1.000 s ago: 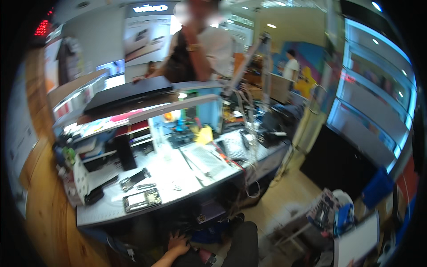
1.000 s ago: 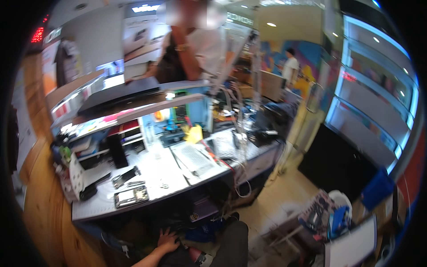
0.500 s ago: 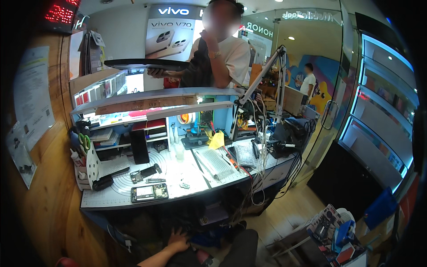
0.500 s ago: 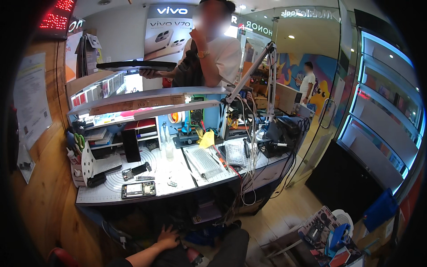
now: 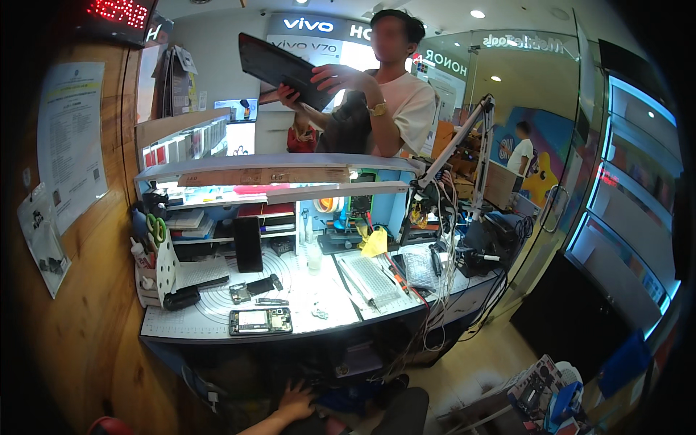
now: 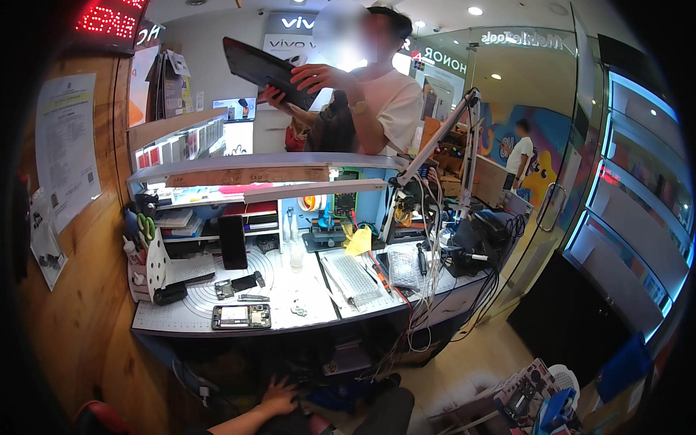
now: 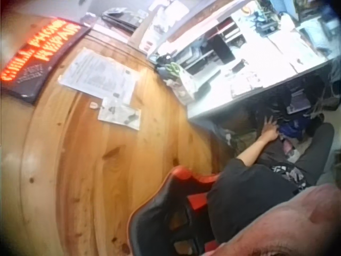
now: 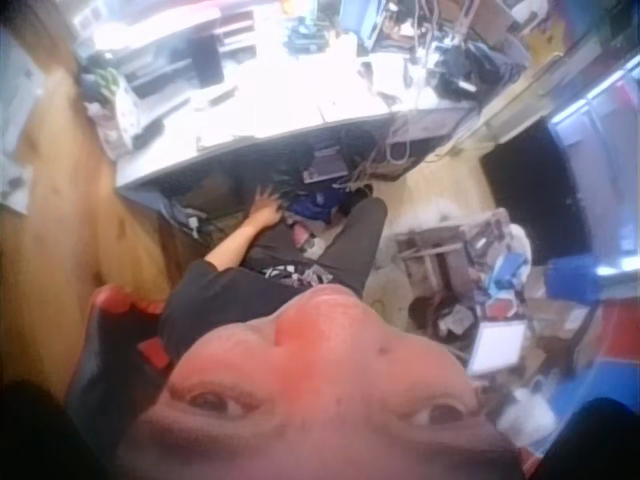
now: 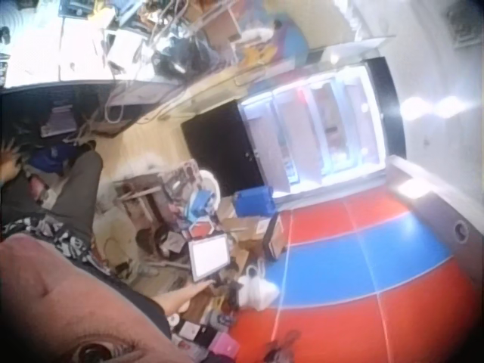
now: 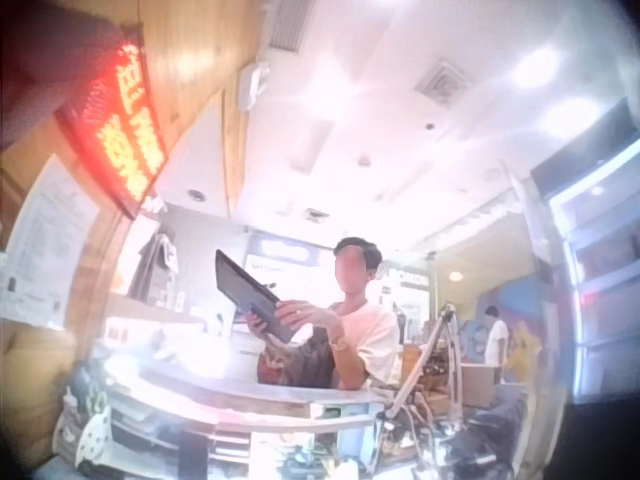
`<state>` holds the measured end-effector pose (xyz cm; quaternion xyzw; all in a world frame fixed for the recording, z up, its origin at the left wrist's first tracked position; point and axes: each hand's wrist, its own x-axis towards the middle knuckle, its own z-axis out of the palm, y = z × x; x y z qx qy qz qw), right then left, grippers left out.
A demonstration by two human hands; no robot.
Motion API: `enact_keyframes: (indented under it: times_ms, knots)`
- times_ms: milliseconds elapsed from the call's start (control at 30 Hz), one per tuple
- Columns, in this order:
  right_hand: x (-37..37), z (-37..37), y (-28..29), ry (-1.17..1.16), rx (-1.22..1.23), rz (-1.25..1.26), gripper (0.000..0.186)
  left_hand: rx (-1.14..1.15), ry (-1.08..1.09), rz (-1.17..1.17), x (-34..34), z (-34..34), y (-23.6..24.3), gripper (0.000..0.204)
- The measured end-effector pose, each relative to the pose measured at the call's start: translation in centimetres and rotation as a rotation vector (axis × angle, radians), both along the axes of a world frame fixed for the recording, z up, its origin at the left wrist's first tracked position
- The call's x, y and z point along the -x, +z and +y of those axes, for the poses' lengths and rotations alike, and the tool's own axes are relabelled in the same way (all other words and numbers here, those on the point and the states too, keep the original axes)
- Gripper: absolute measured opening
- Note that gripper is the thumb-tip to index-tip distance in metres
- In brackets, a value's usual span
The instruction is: The person disassembles a smartphone, removes the battery, and interacts with a customer who hands over a laptop. The person then handles the laptop and returns to working on the phone's internal components.
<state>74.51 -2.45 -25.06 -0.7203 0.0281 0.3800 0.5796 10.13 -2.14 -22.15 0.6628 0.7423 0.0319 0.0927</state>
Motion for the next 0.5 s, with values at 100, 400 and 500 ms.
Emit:
enact_keyframes:
  times_ms: [100,400,500]
  knots:
    - [1.0,0.4,-0.6,0.015,0.012,0.023,0.056,0.009,0.025,-0.016,0.5,-0.4,0.0,0.05]
    - [4.0,-0.5,-4.6,0.042,0.054,0.148,0.055,0.053,0.069,-0.011,1.8,-1.3,0.2,0.053]
    - [3.3,-1.2,-8.2,0.11,0.02,0.248,0.054,0.041,0.071,-0.014,1.9,-1.1,0.5,0.054]
